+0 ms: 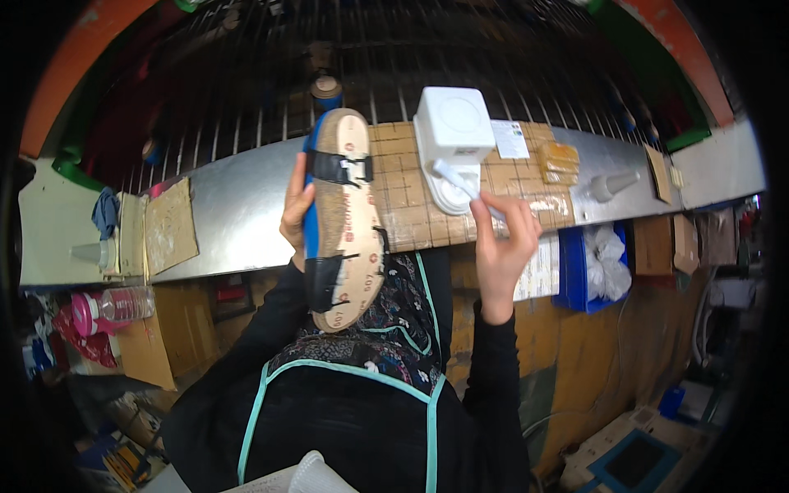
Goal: The person applies glue to the sole and strap areas of a blue sandal using a small brush. They repeatedly dip the brush into a white container and spread the adhesive along the edges and seams of the sandal.
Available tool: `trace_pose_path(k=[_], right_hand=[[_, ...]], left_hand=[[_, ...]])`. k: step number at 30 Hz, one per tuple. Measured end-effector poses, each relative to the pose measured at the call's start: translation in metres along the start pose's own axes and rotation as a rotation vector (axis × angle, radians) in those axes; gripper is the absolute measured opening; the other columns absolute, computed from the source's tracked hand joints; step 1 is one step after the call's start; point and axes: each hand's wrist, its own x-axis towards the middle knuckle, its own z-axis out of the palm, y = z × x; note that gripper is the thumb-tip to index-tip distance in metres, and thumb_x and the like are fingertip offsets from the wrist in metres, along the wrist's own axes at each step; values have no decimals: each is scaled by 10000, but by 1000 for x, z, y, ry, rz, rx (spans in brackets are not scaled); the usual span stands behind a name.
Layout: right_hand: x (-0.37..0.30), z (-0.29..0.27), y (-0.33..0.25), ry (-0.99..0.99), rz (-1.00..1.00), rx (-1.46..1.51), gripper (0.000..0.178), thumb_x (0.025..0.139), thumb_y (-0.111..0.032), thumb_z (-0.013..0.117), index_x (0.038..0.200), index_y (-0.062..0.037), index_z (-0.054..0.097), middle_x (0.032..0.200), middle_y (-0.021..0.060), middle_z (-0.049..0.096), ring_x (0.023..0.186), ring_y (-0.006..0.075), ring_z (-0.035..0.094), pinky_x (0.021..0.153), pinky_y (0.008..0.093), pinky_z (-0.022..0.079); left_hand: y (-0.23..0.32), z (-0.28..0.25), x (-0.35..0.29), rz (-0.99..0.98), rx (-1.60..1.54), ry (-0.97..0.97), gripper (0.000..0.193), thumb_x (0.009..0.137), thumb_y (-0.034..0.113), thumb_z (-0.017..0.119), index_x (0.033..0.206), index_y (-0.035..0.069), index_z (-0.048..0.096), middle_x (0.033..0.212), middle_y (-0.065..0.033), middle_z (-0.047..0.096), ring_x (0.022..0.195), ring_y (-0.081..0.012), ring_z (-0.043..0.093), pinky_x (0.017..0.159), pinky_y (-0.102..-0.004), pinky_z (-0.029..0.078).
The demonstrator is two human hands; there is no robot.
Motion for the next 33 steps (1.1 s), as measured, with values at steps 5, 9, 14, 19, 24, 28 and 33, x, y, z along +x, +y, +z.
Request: trace_pose_path(k=[5, 9, 14, 19, 24, 28, 33], right_hand=[[-14, 6, -69, -33, -19, 242, 237, 788, 5, 744, 1019, -44, 727, 985, 60, 574, 731, 94, 523, 656, 219, 416], [-23, 25, -72, -162, 103, 392, 201, 828, -3, 713, 1026, -33, 727, 1041, 64, 523, 729, 67, 486, 604, 179, 411], [-27, 39, -73, -172, 165, 363, 196, 836, -16, 709, 1026, -58, 735, 1014, 58, 521, 720, 71, 471, 590, 185, 404], [-19, 48, -75, -114, 87, 217, 197, 831, -29, 716, 1023, -69, 740, 988, 56, 523, 679, 73, 458, 580, 196, 398], [-11, 53, -75, -51, 48, 137, 202, 823, -53, 727, 1023, -84, 745, 971, 38, 528, 623, 84, 433, 640, 234, 379], [0, 54, -71, -19, -30, 57, 206, 818, -87, 732, 1023, -103, 749, 955, 29, 534, 613, 87, 434, 726, 263, 339], [13, 53, -68, 1, -46, 21, 201, 820, -108, 732, 1018, -132, 752, 950, 14, 538, 617, 83, 445, 778, 295, 315]], left_hand=[[8, 4, 18, 611, 129, 229, 409, 781, 185, 762, 1110, 156, 520, 1328, -248, 535, 1240, -417, 516, 1005, -465, 464], [13, -1, 25, 629, 158, 211, 474, 769, 249, 773, 1167, 178, 527, 1347, -247, 522, 1264, -429, 488, 1023, -494, 427], [14, -8, 23, 660, 201, 183, 478, 763, 289, 765, 1174, 209, 534, 1354, -227, 527, 1259, -436, 489, 994, -515, 427], [18, -14, 20, 690, 245, 147, 427, 790, 290, 736, 1158, 221, 531, 1335, -208, 550, 1249, -440, 498, 975, -534, 433], [23, -16, 17, 683, 271, 122, 375, 814, 211, 706, 1141, 231, 522, 1301, -199, 578, 1225, -438, 519, 966, -540, 444], [23, -17, 16, 707, 272, 106, 394, 808, 188, 708, 1149, 232, 515, 1283, -200, 588, 1211, -444, 527, 963, -546, 448], [23, -18, 16, 718, 261, 89, 420, 797, 174, 717, 1158, 230, 509, 1273, -208, 590, 1204, -450, 530, 963, -554, 448]])
